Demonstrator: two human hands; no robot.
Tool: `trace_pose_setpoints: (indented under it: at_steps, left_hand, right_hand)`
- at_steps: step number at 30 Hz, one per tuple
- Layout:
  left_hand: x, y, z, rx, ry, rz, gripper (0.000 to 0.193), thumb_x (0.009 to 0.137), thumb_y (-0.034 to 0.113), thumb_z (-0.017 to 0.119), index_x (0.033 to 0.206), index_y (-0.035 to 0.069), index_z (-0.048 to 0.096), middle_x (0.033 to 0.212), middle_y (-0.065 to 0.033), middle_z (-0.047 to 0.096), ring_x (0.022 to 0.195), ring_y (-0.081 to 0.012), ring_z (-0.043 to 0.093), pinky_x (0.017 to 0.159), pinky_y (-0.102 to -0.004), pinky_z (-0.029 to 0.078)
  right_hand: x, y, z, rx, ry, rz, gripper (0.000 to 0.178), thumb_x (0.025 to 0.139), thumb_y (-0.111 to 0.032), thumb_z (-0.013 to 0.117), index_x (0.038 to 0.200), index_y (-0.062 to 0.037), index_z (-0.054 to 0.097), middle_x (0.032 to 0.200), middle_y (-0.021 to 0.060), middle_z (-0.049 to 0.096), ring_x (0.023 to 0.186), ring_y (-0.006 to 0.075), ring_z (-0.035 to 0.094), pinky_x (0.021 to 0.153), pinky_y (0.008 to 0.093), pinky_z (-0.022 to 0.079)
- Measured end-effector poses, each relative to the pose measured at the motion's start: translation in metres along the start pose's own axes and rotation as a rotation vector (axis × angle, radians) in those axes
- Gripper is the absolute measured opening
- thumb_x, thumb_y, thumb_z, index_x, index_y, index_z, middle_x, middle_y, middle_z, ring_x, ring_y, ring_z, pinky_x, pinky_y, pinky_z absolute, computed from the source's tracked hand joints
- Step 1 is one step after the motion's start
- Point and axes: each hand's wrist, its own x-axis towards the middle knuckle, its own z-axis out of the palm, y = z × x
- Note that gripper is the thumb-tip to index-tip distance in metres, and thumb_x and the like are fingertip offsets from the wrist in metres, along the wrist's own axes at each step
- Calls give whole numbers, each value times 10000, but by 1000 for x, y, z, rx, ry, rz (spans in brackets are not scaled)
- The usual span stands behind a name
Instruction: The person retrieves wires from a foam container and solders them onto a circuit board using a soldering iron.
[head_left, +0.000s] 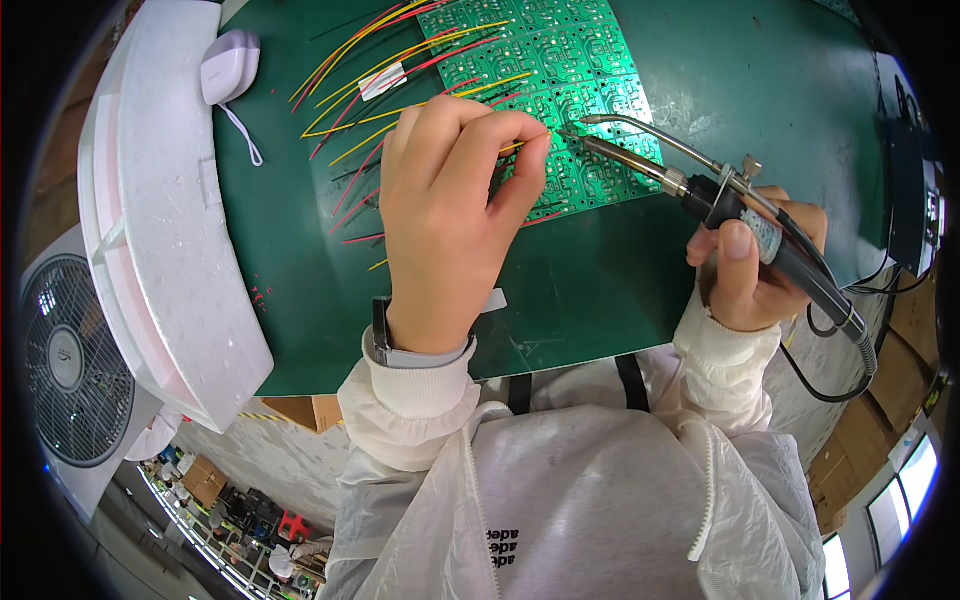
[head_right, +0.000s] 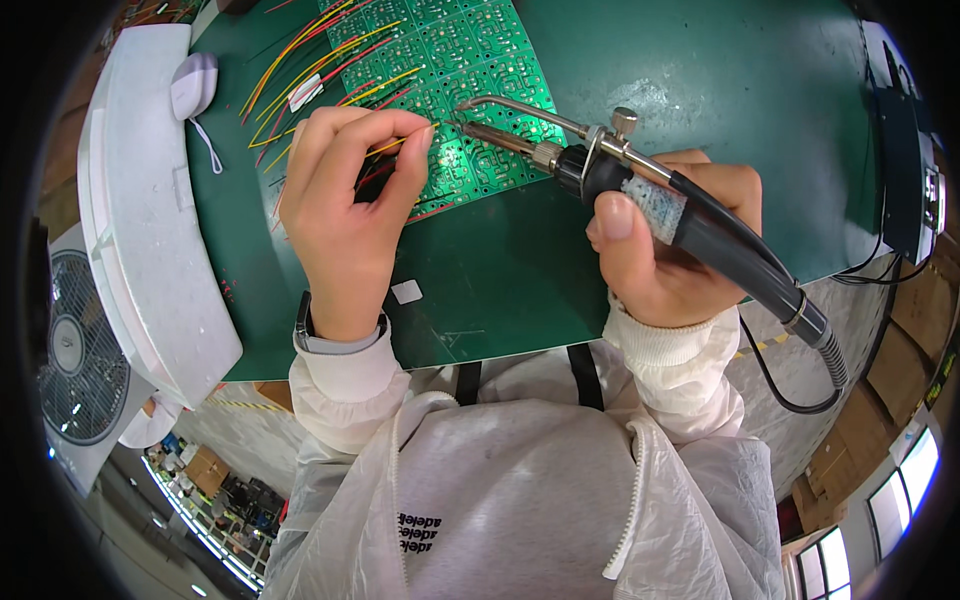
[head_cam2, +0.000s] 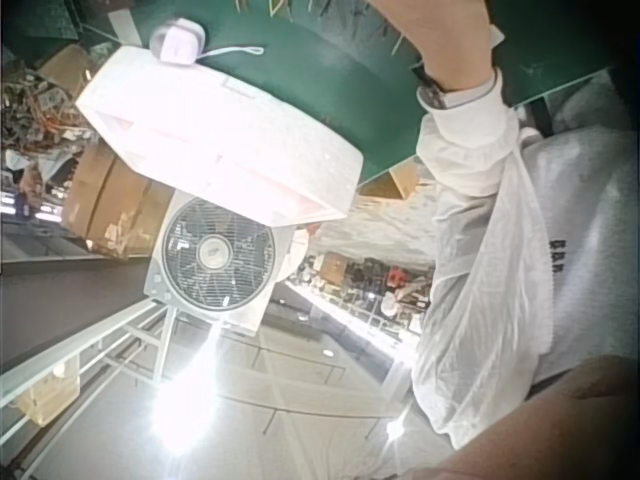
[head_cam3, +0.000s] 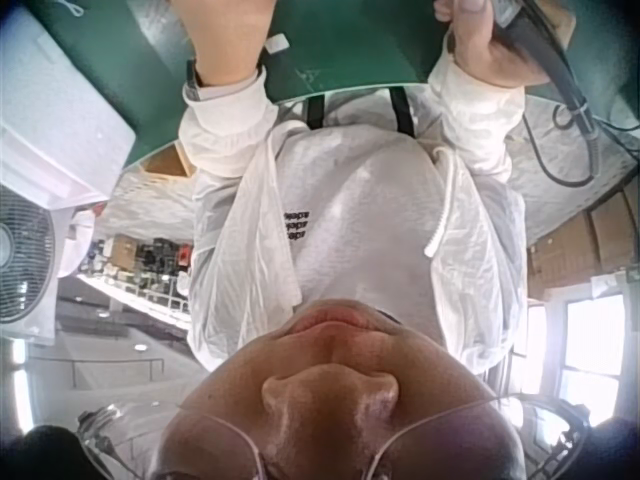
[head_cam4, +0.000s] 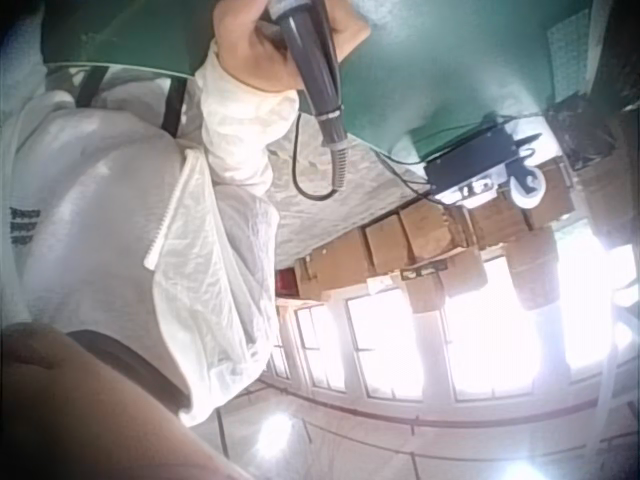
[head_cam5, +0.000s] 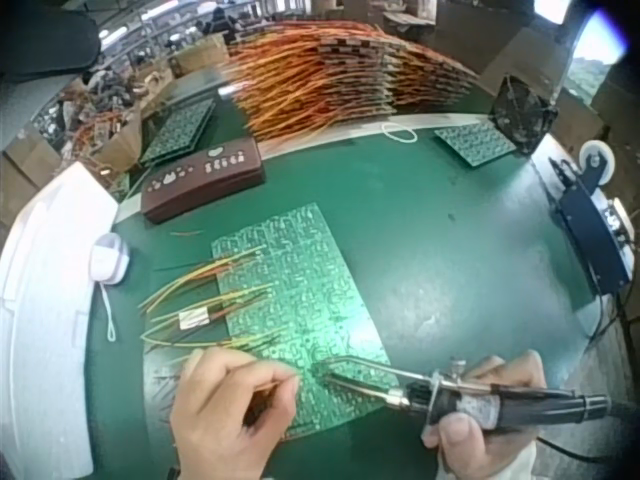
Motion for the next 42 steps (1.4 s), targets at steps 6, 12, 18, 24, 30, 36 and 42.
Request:
trace_pose_setpoints:
  at_steps: [6,12,18,24,30,36,42]
  left_hand:
    - [1,-2,1,40,5,37,112,681,-14,654,759,30,586,745,-37,527,644,-137,494,537,-235,415]
    - [-1,-2,1,14,0,15,115,679,-9,657,757,36,585,746,-32,522,644,-143,489,533,-243,413]
    - [1,-3,3,126,17,130,145,654,8,667,750,65,574,745,-25,511,665,-178,475,571,-277,394]
    - [3,-3,2,156,33,140,140,661,28,663,751,80,570,757,-22,512,683,-189,473,601,-294,381]
    - [1,-5,3,114,12,110,130,671,22,656,760,63,571,757,-29,515,678,-181,484,594,-284,394]
    - [1,-6,2,57,-3,73,123,680,9,647,773,43,575,764,-39,525,676,-168,499,573,-268,409]
    - [0,-3,-1,38,-14,36,109,696,16,645,779,42,580,777,-34,532,664,-150,488,532,-247,408]
  right_hand:
    - [0,0,0,-18,2,1,272,734,-109,660,782,0,416,481,35,511,438,107,476,499,222,397]
    - [0,0,1,9,12,5,269,732,-104,661,780,1,417,482,38,512,440,107,478,497,220,400]
    - [-1,1,0,-9,-2,0,270,732,-104,662,784,4,420,485,39,514,442,107,478,499,218,400]
    - [1,-1,1,-12,-4,-14,272,732,-106,664,786,4,421,486,37,512,445,107,479,504,218,400]
    - [-3,1,-2,-17,-31,-17,296,716,-122,681,795,11,429,546,61,541,483,117,500,514,229,413]
    - [-1,0,-4,-80,-103,-55,330,692,-130,704,828,36,453,651,107,577,546,134,529,540,241,436]
    - [6,-1,-7,-116,-194,-128,316,727,-146,671,868,36,454,628,117,561,515,128,517,521,229,427]
